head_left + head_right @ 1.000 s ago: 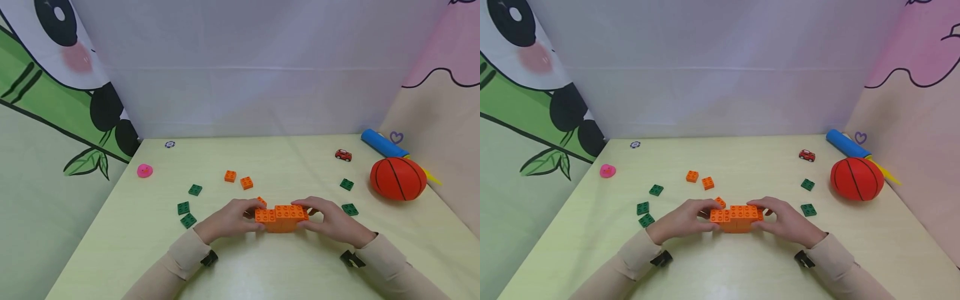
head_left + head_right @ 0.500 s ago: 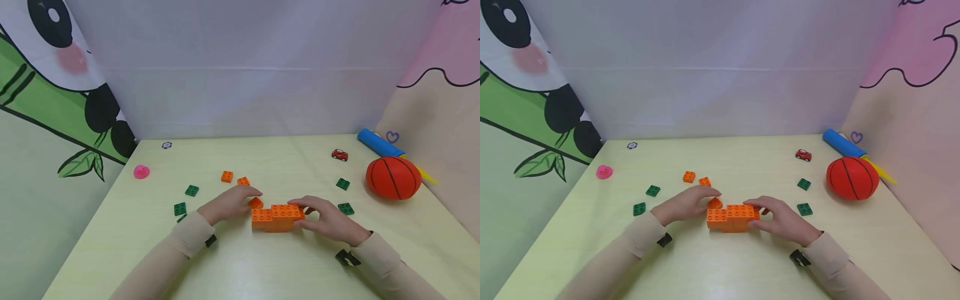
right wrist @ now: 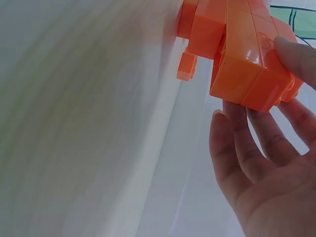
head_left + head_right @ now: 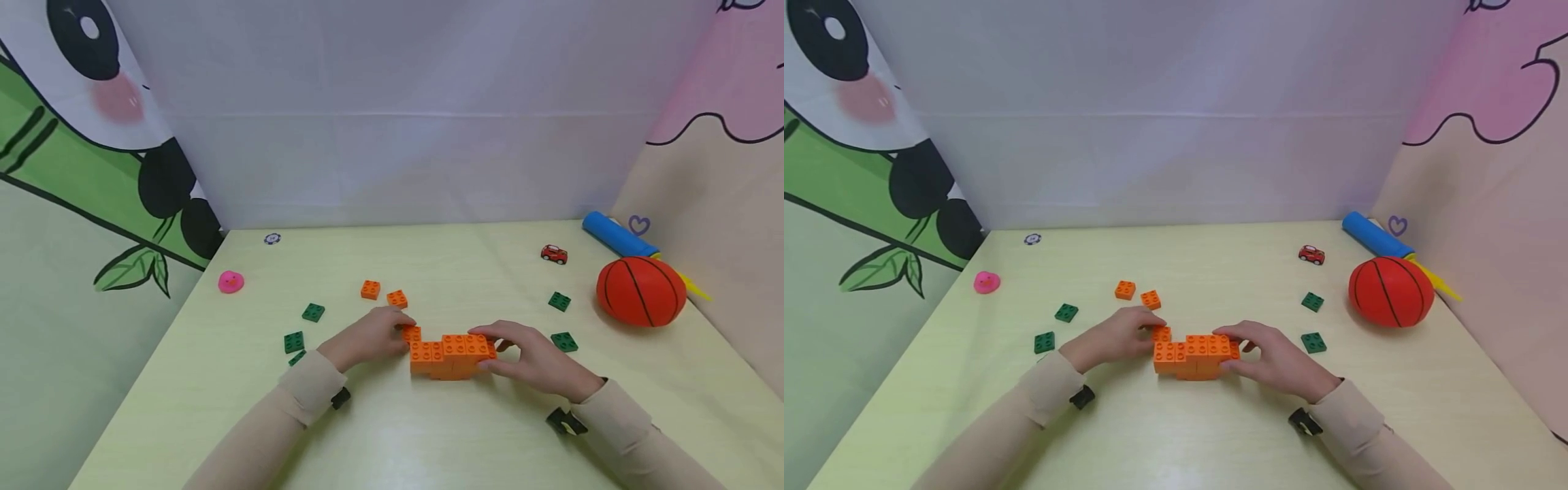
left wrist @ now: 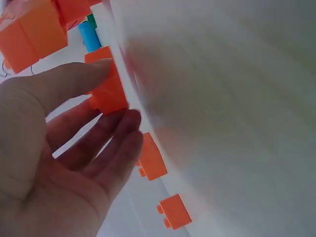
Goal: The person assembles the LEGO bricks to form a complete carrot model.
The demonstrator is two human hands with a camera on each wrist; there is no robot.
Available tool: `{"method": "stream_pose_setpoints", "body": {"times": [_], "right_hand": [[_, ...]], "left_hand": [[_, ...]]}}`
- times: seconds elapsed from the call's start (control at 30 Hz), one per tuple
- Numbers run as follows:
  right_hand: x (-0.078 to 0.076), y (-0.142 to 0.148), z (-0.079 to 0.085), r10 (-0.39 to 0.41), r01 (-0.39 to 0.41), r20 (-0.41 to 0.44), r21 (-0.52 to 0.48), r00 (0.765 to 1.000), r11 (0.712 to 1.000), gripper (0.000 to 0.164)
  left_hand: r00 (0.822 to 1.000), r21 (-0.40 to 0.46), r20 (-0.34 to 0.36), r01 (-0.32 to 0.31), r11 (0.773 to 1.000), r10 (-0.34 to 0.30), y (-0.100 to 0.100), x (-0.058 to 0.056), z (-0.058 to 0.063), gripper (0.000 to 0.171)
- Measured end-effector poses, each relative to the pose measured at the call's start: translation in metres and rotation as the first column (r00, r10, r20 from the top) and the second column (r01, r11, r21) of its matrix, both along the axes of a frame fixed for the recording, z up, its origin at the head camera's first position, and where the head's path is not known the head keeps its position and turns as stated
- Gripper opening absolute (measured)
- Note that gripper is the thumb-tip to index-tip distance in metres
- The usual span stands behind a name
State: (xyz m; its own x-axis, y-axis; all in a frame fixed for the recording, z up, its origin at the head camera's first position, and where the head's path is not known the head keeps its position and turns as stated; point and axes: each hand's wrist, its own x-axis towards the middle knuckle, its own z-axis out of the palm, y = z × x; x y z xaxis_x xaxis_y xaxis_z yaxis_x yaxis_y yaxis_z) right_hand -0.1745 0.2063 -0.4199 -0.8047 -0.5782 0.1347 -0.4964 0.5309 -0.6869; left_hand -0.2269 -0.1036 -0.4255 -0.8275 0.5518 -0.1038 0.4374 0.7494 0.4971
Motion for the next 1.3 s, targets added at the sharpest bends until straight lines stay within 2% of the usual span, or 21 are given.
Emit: {"method": "stream_pose_setpoints", "body": {"times": [0.07,0.13,0.27,0.33,0.37,0.47,0.57,0.77,0.97,1.17,1.3], "right_hand": [[0.0,0.001,0.0,0.004,-0.004,-0.005,-0.004,1.0,1.0,0.055],[0.0,0.001,0.0,0.005,-0.005,-0.008,-0.006,1.0,1.0,0.055],[-0.001,0.002,0.0,0.006,-0.006,-0.011,-0.006,1.0,1.0,0.056],[-0.001,0.002,-0.001,0.007,-0.007,-0.008,-0.009,1.0,1.0,0.056],[-0.001,0.002,-0.001,0.007,-0.007,-0.006,-0.012,1.0,1.0,0.055],[0.0,0.002,-0.001,0.006,-0.006,-0.001,-0.022,1.0,1.0,0.054],[0.0,0.001,-0.002,0.007,-0.007,-0.003,-0.026,1.0,1.0,0.054],[-0.002,0.001,-0.005,0.007,-0.007,0.001,-0.024,1.0,1.0,0.054],[-0.003,0.0,-0.006,0.007,-0.007,0.001,-0.02,1.0,1.0,0.055],[-0.003,0.0,-0.004,0.012,-0.012,-0.007,-0.017,1.0,1.0,0.055],[-0.003,-0.001,-0.003,0.022,-0.022,-0.01,-0.018,1.0,1.0,0.054]], "left_hand": [[0.999,0.072,0.006,-0.036,0.997,0.035,-0.006,0.003,0.0,0.041],[0.997,0.18,0.014,-0.078,0.981,0.077,-0.01,0.009,0.003,0.041],[0.994,0.396,0.018,-0.103,0.913,0.104,-0.011,0.023,0.012,0.04],[0.996,0.459,0.013,-0.084,0.885,0.087,-0.008,0.031,0.017,0.041],[0.997,0.474,0.002,-0.067,0.878,0.075,-0.006,0.034,0.019,0.041],[0.999,0.492,-0.028,-0.022,0.87,0.041,0.001,0.042,0.02,0.041],[0.998,0.481,-0.058,0.015,0.877,0.015,0.005,0.046,0.016,0.04],[0.998,0.486,-0.064,0.056,0.872,-0.028,0.008,0.049,0.008,0.037],[0.995,0.487,-0.086,0.08,0.87,-0.043,0.009,0.051,0.006,0.036],[0.996,0.476,-0.087,0.056,0.877,-0.016,0.011,0.053,0.005,0.038],[0.998,0.474,-0.056,0.021,0.88,0.007,0.012,0.053,0.006,0.038]]}}
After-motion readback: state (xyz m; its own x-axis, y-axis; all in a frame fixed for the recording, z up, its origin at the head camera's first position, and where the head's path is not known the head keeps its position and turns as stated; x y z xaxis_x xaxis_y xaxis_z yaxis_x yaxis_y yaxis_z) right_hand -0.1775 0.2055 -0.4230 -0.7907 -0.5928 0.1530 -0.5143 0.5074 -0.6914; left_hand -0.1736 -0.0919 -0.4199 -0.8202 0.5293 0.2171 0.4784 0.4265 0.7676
